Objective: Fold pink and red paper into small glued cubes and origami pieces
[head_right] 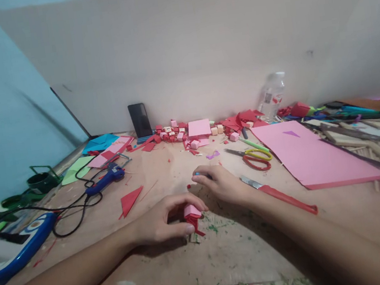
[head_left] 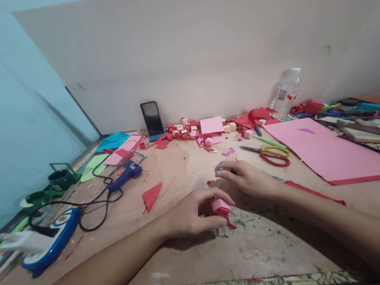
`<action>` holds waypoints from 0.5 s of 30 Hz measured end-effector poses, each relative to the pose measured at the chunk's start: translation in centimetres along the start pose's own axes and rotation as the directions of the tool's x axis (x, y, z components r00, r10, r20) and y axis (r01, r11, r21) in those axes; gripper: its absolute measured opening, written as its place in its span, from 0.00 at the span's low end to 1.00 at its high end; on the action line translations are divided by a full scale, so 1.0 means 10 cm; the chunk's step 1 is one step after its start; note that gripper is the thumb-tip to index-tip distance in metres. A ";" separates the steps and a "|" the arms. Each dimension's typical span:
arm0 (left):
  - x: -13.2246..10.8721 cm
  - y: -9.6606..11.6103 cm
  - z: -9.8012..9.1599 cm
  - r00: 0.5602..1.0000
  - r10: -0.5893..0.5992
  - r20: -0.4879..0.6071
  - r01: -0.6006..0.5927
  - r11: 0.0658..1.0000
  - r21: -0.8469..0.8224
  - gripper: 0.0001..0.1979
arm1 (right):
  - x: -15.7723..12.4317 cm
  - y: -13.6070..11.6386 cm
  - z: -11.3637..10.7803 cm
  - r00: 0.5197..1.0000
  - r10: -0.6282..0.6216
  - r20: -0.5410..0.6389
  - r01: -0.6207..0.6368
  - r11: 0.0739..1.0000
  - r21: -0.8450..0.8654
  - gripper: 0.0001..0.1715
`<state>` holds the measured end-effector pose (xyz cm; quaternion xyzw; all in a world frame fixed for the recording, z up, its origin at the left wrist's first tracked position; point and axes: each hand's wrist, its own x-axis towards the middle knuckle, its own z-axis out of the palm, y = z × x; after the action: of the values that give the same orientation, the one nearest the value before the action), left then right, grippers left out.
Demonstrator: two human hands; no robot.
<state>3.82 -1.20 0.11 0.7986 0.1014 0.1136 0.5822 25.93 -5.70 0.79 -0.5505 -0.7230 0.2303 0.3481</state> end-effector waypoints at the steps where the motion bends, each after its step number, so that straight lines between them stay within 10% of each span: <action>1: 0.00 0.00 0.00 1.000 0.001 -0.002 -0.001 1.000 0.003 0.18 | 0.00 0.00 0.00 1.000 -0.001 -0.012 0.001 1.000 0.002 0.18; 10: 0.00 -0.02 -0.01 0.999 0.031 0.008 -0.030 0.999 -0.033 0.19 | 0.00 0.00 -0.03 0.988 0.050 -0.143 -0.049 0.999 0.006 0.21; 15: 0.01 -0.01 -0.02 0.999 0.038 0.020 -0.037 0.998 -0.041 0.18 | 0.02 0.05 -0.12 0.939 0.173 -0.296 -0.157 0.985 0.078 0.45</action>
<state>3.88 -0.98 0.07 0.7895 0.0783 0.1183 0.5971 27.14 -5.38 1.26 -0.6285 -0.6064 0.1911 0.4482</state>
